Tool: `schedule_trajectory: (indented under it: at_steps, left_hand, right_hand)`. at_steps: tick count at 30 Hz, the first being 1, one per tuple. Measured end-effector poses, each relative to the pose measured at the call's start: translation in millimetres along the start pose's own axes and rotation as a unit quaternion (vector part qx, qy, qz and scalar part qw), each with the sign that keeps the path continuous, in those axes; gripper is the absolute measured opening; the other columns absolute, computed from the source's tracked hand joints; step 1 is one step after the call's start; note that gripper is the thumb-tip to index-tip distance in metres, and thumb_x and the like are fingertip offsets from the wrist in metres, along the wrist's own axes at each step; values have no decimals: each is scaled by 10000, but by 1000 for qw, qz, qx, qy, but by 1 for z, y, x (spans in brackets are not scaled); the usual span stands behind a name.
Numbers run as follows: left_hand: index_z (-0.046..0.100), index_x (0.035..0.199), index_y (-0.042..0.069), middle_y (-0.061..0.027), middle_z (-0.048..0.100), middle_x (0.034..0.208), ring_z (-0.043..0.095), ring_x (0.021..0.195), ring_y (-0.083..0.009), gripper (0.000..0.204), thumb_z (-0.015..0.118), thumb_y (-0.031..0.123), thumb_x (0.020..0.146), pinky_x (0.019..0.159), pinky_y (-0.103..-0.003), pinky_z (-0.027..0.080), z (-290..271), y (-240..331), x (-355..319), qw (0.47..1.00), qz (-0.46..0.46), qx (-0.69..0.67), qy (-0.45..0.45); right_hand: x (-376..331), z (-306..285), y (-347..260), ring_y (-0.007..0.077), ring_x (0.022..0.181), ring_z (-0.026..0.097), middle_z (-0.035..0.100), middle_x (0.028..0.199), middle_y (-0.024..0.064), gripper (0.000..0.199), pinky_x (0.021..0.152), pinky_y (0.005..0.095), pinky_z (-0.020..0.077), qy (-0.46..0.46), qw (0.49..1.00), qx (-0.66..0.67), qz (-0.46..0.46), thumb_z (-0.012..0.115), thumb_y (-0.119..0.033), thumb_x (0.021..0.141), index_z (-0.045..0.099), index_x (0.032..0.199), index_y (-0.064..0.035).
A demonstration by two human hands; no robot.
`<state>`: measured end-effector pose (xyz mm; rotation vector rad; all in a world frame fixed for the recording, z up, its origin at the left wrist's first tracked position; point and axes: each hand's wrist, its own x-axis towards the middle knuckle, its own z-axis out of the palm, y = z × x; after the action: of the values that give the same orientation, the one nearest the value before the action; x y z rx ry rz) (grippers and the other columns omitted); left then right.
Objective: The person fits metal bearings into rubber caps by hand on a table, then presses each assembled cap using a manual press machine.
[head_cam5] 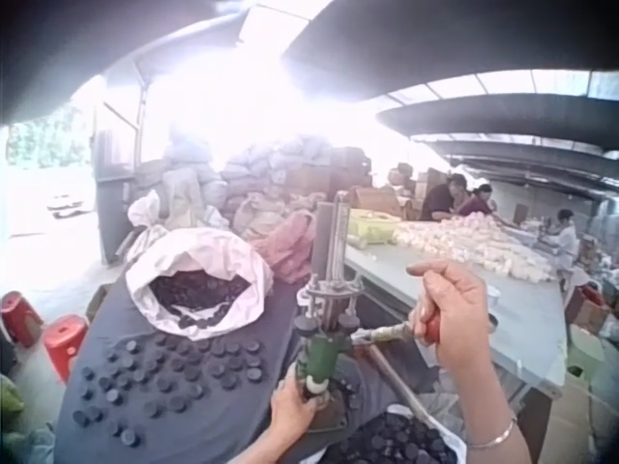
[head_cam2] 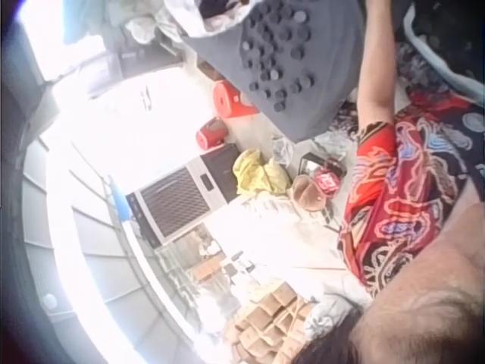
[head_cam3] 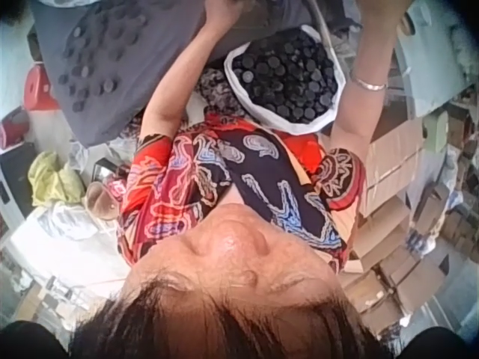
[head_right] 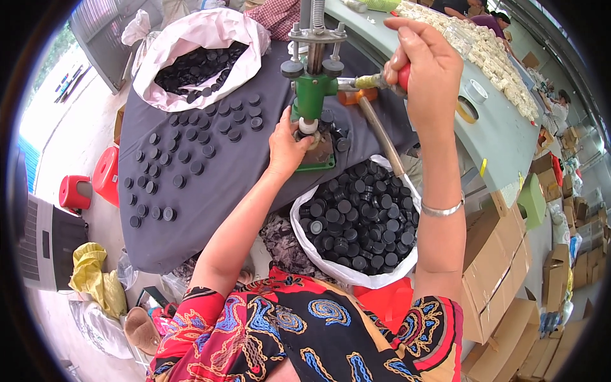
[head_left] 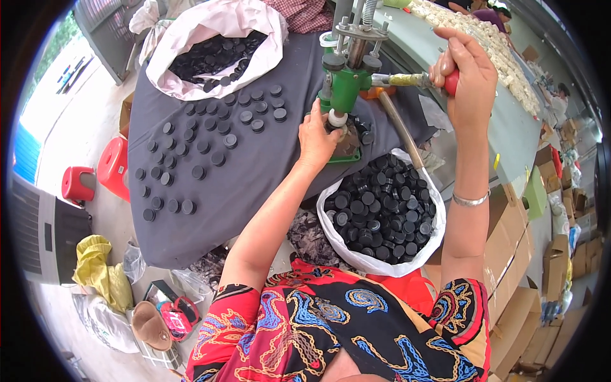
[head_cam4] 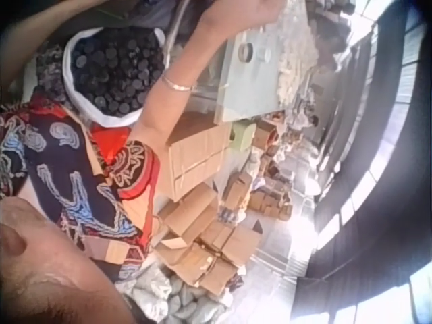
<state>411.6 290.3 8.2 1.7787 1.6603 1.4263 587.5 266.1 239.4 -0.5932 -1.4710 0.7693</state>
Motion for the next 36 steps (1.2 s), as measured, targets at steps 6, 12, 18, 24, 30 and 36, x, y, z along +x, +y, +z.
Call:
schedule_trajectory:
  at_steps: [6,12,18,24,30,36]
  left_hand:
    - [295,1405,-32,-133,663,1093,558,1071,-323,889,770,159,679,924,-413,419,5,0,1,1000,-28,-5,-8]
    - [323,1401,-8,-121,635,1158,552,1075,-321,833,745,114,693,926,-416,420,-19,-10,-15,999,30,10,25]
    - [570,1163,38,-117,624,1107,551,1039,-302,481,700,85,702,864,-426,424,-114,-29,-61,978,113,145,96]
    - [627,1058,32,-131,639,1061,582,987,-304,359,669,131,716,816,-422,445,-232,-60,-119,913,0,394,107]
    - [630,1111,18,-202,633,1096,604,992,-373,366,592,120,761,845,-453,488,-257,-93,-160,885,-66,455,68]
    - [575,1109,-41,-223,577,1171,570,1031,-391,372,601,-25,739,857,-442,472,-236,-107,-149,915,-37,401,29]
  right_hand:
    - [-46,-2,9,88,500,492,472,584,7,227,520,243,423,20,999,-28,-31,480,-107,954,621,1023,58]
    - [-156,-11,76,135,576,518,535,692,57,167,599,308,479,-5,953,-235,-193,447,-36,952,574,1001,60]
    - [-150,-18,78,106,599,523,574,714,54,168,626,256,474,26,987,-107,-119,480,-35,945,602,1023,52]
    - [-78,-8,14,66,529,435,463,585,1,209,534,231,394,10,996,-72,-55,458,-87,975,609,1041,42]
    - [-17,13,-2,45,487,385,417,576,-33,167,459,209,332,10,1000,-5,14,529,-116,942,638,1012,-11]
    - [5,4,-5,42,488,508,544,622,1,132,413,207,422,-3,1000,-6,30,557,-87,917,632,931,21]
